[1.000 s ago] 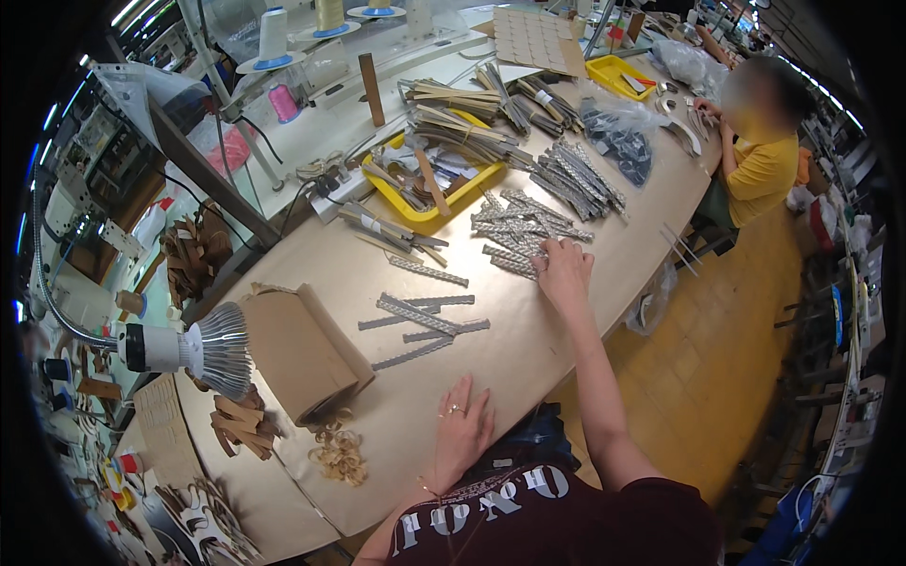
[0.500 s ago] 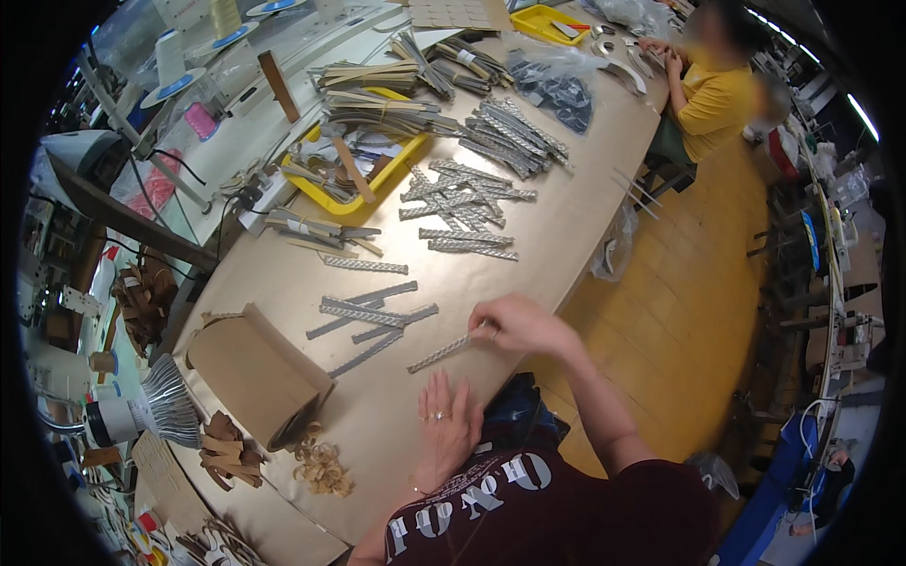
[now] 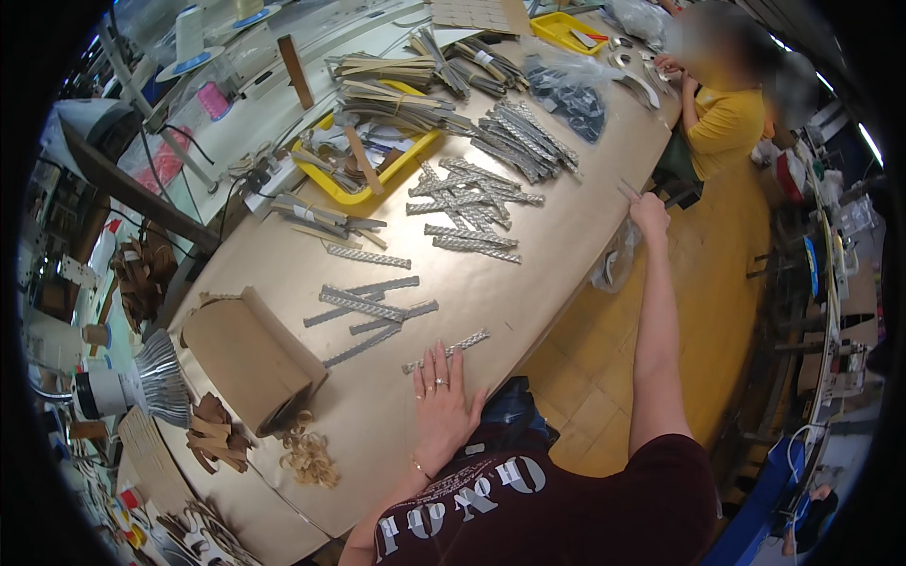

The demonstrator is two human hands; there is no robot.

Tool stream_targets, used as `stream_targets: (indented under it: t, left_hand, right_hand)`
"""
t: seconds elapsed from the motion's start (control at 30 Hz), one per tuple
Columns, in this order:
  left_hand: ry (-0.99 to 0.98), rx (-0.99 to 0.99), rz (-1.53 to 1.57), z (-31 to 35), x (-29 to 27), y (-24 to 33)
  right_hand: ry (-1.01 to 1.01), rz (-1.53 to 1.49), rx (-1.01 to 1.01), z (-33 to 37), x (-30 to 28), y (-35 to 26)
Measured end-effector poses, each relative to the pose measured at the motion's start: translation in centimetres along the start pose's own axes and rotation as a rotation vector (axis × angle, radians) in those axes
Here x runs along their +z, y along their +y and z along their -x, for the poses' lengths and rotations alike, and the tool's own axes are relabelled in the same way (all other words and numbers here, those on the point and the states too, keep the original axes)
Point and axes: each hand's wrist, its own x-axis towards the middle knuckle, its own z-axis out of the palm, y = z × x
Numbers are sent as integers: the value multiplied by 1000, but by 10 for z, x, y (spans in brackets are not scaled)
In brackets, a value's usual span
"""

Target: The person repeatedly picks up short metal rods and wooden sticks from a workbench, aligns them, and places them into a cardboard box. The person handles items one at a time and occasionally adjusts the pile of rods on the table.

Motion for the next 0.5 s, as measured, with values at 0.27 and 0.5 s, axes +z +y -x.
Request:
stream_targets:
  t: [0.27,0.5]
  left_hand:
    - [-15,13,10,0,-8,0]
    - [126,21,211,3,-7,-4]
  right_hand:
    - [29,120,-6,-3,-3,4]
    - [-38,-247,-915,156,-16,-79]
